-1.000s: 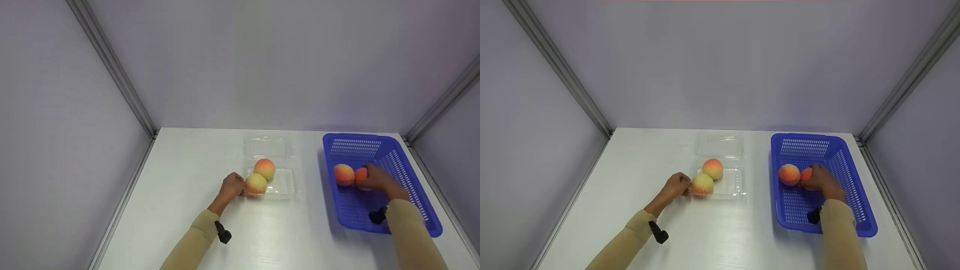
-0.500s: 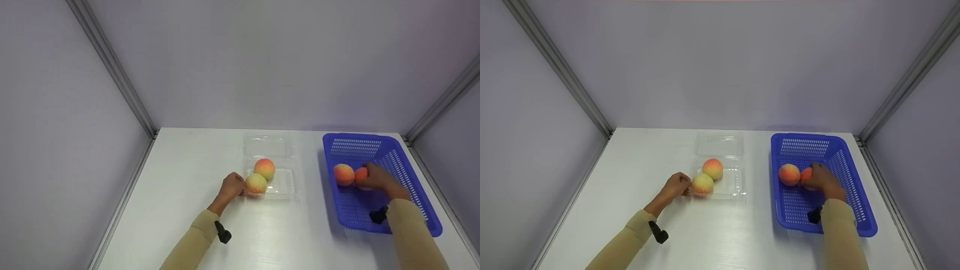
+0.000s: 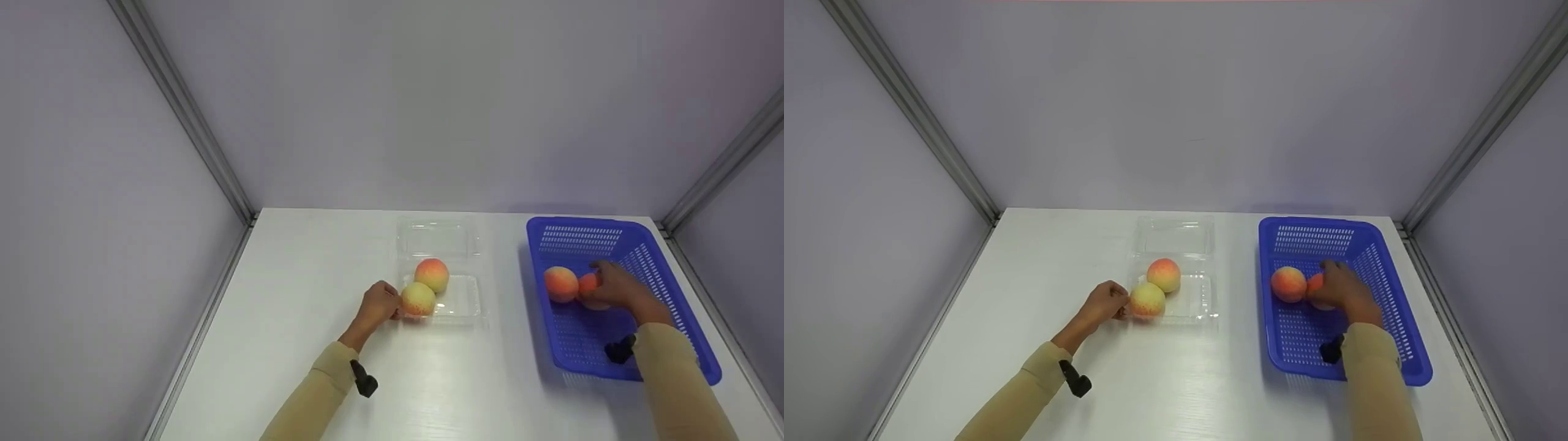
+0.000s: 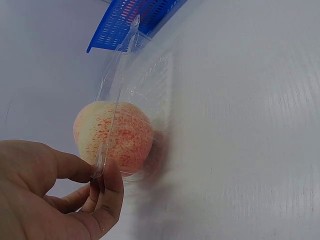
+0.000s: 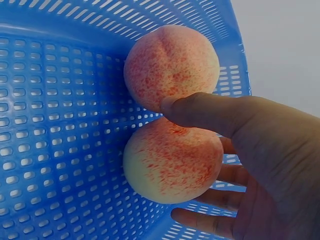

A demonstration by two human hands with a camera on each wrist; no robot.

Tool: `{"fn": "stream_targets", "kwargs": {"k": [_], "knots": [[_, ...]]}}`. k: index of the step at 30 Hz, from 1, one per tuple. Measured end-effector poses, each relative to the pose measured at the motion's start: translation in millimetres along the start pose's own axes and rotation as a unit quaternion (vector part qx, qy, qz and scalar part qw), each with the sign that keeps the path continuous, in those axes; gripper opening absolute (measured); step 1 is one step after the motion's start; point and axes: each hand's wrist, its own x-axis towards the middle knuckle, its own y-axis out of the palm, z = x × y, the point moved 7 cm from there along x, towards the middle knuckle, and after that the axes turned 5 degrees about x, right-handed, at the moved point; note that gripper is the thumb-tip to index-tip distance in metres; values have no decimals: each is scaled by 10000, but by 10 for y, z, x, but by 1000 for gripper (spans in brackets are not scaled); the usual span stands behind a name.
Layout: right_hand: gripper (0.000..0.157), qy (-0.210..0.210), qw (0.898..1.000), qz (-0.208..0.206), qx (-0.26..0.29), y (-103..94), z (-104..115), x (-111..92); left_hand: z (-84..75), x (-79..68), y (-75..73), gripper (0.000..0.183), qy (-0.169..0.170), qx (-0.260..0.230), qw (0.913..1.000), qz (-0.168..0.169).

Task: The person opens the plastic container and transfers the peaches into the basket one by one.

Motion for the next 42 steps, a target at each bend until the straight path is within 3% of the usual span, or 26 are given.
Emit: {"fn": "stream_targets", "kwargs": {"k": [23, 30, 42], "knots": [[93, 80, 9995, -42, -291, -178, 217, -123, 12, 13, 7, 9, -24, -47, 10000, -21], [81, -356, 9968, -376, -605, -248, 331, -151, 23, 30, 14, 6, -9, -16, 10000, 4], [85, -368, 9945, -542, -820, -359, 508, -189, 6, 8, 3, 10, -79, 105, 9999, -53]]}}
